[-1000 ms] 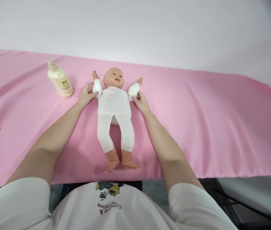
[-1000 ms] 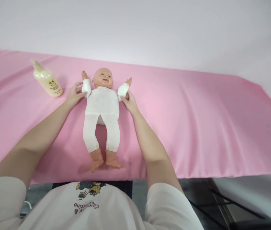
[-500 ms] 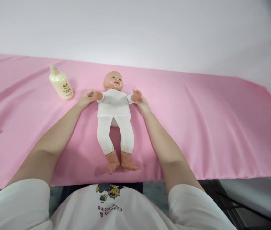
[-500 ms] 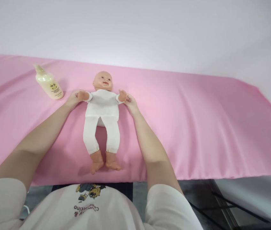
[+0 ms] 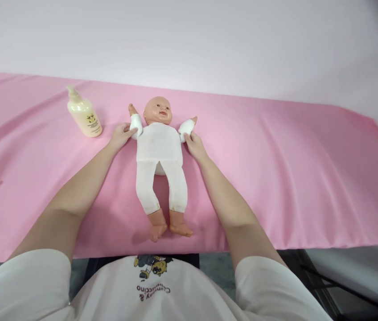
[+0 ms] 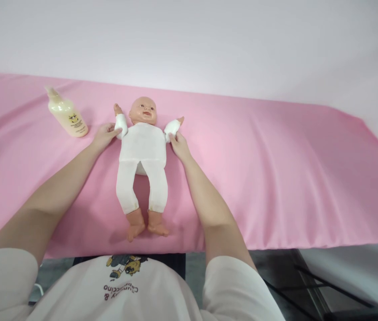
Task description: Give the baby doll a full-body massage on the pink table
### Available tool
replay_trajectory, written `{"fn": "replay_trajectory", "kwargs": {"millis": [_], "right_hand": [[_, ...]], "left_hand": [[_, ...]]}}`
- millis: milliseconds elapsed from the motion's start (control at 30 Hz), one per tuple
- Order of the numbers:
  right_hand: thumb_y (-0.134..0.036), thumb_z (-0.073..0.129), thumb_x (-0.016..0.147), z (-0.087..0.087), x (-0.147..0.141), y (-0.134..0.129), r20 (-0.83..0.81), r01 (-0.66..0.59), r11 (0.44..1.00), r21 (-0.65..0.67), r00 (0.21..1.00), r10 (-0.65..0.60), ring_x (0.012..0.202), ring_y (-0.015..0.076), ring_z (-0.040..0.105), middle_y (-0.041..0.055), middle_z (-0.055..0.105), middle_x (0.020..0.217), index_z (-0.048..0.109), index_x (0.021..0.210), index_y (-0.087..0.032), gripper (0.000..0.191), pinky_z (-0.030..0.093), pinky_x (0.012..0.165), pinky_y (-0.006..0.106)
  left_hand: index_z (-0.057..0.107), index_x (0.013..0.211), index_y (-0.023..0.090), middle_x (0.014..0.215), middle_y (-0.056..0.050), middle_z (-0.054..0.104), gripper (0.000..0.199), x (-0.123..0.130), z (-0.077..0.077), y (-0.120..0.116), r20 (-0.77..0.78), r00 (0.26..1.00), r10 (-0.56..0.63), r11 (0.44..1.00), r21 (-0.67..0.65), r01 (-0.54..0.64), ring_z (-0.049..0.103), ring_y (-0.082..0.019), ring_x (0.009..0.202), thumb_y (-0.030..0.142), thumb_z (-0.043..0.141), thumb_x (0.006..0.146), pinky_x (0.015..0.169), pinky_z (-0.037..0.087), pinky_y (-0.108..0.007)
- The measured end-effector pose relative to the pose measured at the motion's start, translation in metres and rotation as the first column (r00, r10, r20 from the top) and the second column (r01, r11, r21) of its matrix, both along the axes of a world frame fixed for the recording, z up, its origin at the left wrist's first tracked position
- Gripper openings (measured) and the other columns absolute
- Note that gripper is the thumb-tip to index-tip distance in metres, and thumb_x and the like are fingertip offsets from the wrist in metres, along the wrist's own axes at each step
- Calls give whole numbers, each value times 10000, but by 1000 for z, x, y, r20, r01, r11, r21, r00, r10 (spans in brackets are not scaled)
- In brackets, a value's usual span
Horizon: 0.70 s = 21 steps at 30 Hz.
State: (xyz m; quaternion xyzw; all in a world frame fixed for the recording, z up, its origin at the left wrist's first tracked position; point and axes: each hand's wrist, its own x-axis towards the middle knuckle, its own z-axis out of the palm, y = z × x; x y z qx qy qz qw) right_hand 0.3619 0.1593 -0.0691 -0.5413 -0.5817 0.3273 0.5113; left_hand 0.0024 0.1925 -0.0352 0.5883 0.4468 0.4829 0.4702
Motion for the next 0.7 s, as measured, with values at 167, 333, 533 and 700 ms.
{"fn": "replay_trajectory", "kwargs": {"millis": [167,333,533,700], "right_hand": [[-696,886,634,0,-3,4,-291,-161,986,49,942,168,1175,295,705,68,774,1177,697,1124,-256,685,527,1127,463],[-460,957,584,10,-1,-3,-419,-218,974,65,880,225,1289,302,678,56,773,1268,729,1119,-278,609,488,1187,481],[-341,925,532,15,1,-8,-464,-232,973,-8,862,201,1236,308,707,50,802,1162,744,795,-256,331,522,1159,480],[-296,917,513,13,1,-8,-468,-228,973,-39,865,183,1172,267,731,19,809,1093,697,764,-253,336,542,1138,439]], "left_hand": [[721,1141,132,1059,-93,783,554,0,6,-5,126,990,-70,997,31,67,723,-244,962,400,878,683,907,551,-370],[780,1054,167,1083,-84,804,529,1,13,-12,257,954,-151,987,93,131,735,-279,1043,290,928,562,1012,549,-422],[825,836,163,937,-93,815,372,-4,9,-9,262,956,-131,984,-79,157,754,-266,872,253,924,489,845,601,-405],[799,950,137,996,-97,809,489,-6,7,-6,125,971,-205,975,-65,214,746,-259,923,262,952,502,897,593,-393]]}}
